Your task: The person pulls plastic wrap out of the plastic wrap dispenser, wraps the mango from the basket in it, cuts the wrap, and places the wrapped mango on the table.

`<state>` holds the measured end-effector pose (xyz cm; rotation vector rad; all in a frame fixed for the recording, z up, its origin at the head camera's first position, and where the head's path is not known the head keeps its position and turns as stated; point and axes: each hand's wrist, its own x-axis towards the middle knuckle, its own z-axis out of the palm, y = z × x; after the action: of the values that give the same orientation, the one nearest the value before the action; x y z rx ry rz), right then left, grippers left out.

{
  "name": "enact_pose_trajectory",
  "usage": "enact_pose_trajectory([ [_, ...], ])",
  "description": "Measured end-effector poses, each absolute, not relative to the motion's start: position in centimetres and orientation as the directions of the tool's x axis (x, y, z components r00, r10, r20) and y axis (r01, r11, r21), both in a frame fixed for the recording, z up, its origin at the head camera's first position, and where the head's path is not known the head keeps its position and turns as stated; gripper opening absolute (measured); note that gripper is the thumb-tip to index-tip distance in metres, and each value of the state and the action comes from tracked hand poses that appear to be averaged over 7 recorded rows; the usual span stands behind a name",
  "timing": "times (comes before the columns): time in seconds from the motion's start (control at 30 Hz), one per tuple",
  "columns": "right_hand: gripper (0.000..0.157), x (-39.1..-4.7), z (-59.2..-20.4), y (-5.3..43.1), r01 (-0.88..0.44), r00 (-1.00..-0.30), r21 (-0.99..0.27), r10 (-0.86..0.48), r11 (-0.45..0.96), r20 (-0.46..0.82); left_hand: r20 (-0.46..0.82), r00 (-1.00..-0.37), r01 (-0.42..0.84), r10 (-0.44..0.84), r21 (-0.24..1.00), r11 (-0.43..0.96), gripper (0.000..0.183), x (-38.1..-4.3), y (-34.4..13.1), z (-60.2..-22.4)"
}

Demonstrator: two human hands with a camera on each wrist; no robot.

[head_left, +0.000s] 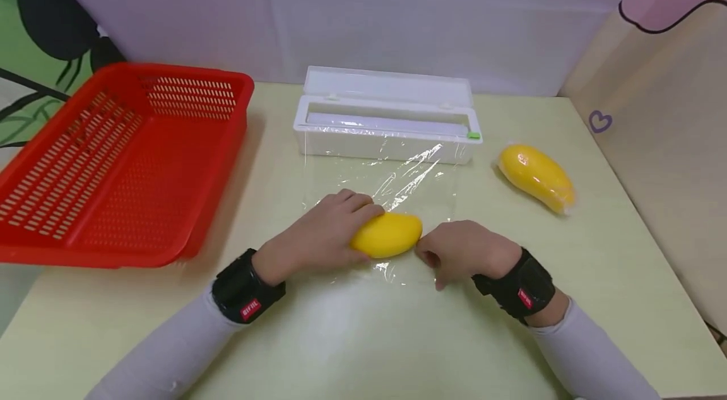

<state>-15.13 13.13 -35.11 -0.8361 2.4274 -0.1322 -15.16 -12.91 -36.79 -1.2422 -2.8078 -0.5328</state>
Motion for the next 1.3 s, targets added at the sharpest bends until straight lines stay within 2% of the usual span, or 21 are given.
enact_pose_trajectory([
  [0.27, 0.025, -16.2, -35.0, 13.9, -0.596, -0.513, -0.444, -0.743, 0.669, -0.431, 0.106, -0.716, 0.664, 0.690, 0.411, 0.625, 0.071, -15.8, -13.4, -36.9],
  [0.37, 0.020, -16.6, -34.4, 14.2, -0.627, -0.467, -0.526, -0.817, 0.575, -0.338, 0.108, -0.717, 0.652, 0.689, 0.453, 0.607, 0.067, -16.1, -13.5, -36.8],
  [0.47, 0.017, -17.0, -34.0, 14.5, -0.646, -0.453, -0.585, -0.863, 0.491, -0.224, 0.132, -0.694, 0.675, 0.708, 0.459, 0.577, 0.062, -16.4, -13.5, -36.7],
  [0.6, 0.014, -17.5, -33.7, 14.7, -0.630, -0.491, -0.612, -0.856, 0.478, -0.163, 0.182, -0.661, 0.714, 0.728, 0.451, 0.535, 0.057, -16.6, -13.5, -36.7],
  [0.77, 0.015, -17.8, -33.9, 14.6, -0.602, -0.537, -0.624, -0.831, 0.499, -0.146, 0.184, -0.657, 0.714, 0.732, 0.464, 0.524, 0.053, -16.6, -13.6, -36.8],
  [1.03, 0.013, -18.1, -34.5, 14.4, -0.632, -0.638, -0.600, -0.769, 0.491, 0.042, 0.180, -0.666, 0.700, 0.724, 0.487, 0.523, 0.047, -16.8, -13.4, -36.8],
  [1.17, 0.013, -18.3, -34.8, 14.1, -0.672, -0.640, -0.565, -0.759, 0.480, 0.116, 0.172, -0.667, 0.688, 0.725, 0.515, 0.511, 0.045, -17.0, -13.3, -36.6],
  [1.3, 0.010, -18.6, -35.3, 14.0, -0.667, -0.644, -0.579, -0.754, 0.469, 0.131, 0.133, -0.681, 0.649, 0.720, 0.565, 0.509, 0.045, -16.9, -13.3, -36.4],
])
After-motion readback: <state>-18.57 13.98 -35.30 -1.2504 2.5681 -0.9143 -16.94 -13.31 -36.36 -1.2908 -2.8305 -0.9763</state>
